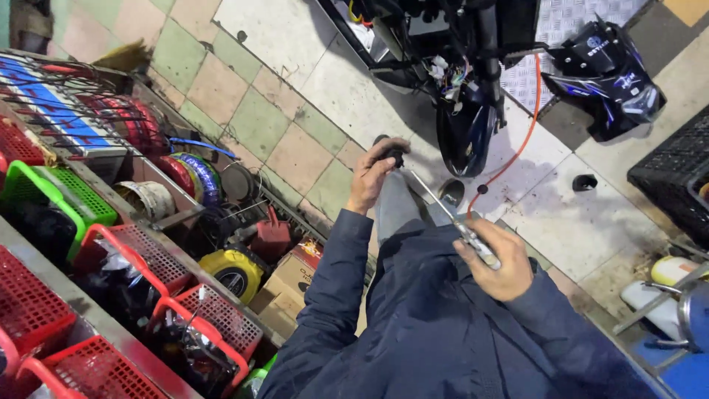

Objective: Cleaning and inspecting electrical connectors on a motorcycle using an air compressor nozzle and manual manipulation.

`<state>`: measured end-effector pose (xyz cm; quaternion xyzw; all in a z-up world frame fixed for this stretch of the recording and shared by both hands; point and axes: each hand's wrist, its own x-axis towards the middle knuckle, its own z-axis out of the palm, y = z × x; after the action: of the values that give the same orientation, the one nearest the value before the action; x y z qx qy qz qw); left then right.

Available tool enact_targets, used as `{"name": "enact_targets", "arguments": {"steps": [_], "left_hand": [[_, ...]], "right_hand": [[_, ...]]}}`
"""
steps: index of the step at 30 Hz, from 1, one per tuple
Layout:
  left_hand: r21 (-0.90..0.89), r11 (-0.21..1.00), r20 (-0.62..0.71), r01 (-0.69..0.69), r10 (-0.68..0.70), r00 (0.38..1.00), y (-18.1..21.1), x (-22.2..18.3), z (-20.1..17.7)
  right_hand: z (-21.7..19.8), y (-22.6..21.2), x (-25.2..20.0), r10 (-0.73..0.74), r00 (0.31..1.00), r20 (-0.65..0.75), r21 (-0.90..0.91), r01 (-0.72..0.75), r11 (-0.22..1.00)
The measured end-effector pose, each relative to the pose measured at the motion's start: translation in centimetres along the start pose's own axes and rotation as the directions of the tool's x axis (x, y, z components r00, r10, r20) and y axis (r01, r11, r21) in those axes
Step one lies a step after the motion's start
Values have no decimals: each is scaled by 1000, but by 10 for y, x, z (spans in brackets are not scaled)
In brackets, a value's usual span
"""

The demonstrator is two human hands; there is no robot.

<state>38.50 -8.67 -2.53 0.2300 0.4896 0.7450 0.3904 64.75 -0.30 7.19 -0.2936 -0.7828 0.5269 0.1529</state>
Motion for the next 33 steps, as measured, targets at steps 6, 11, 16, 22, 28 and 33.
{"name": "enact_targets", "arguments": {"steps": [6, 11, 16, 22, 28, 33], "left_hand": [[242, 965, 125, -98, 69, 990, 16, 3, 6], [293, 944, 162, -155, 111, 981, 20, 8, 3], [265, 955, 158, -134, 94, 983, 31, 14, 3], [172, 979, 148, -110, 84, 985, 31, 23, 5], [335, 921, 160, -199, 153, 975, 35, 30, 19], [510, 817, 196, -268, 193, 961, 46, 35, 25]], "right_hand": [[-9, -17, 19, -14, 1000, 4, -2, 14, 1000], [-8, -14, 24, 6, 1000, 30, -10, -5, 1000], [-17, -17, 29, -2, 998, 60, -8, 2, 1000], [-25, -18, 37, -19, 999, 29, -34, 20, 999], [-18, 6, 36, -8, 1000, 13, -32, 8, 999], [-18, 9, 40, 4, 999, 32, -25, -3, 1000]]}}
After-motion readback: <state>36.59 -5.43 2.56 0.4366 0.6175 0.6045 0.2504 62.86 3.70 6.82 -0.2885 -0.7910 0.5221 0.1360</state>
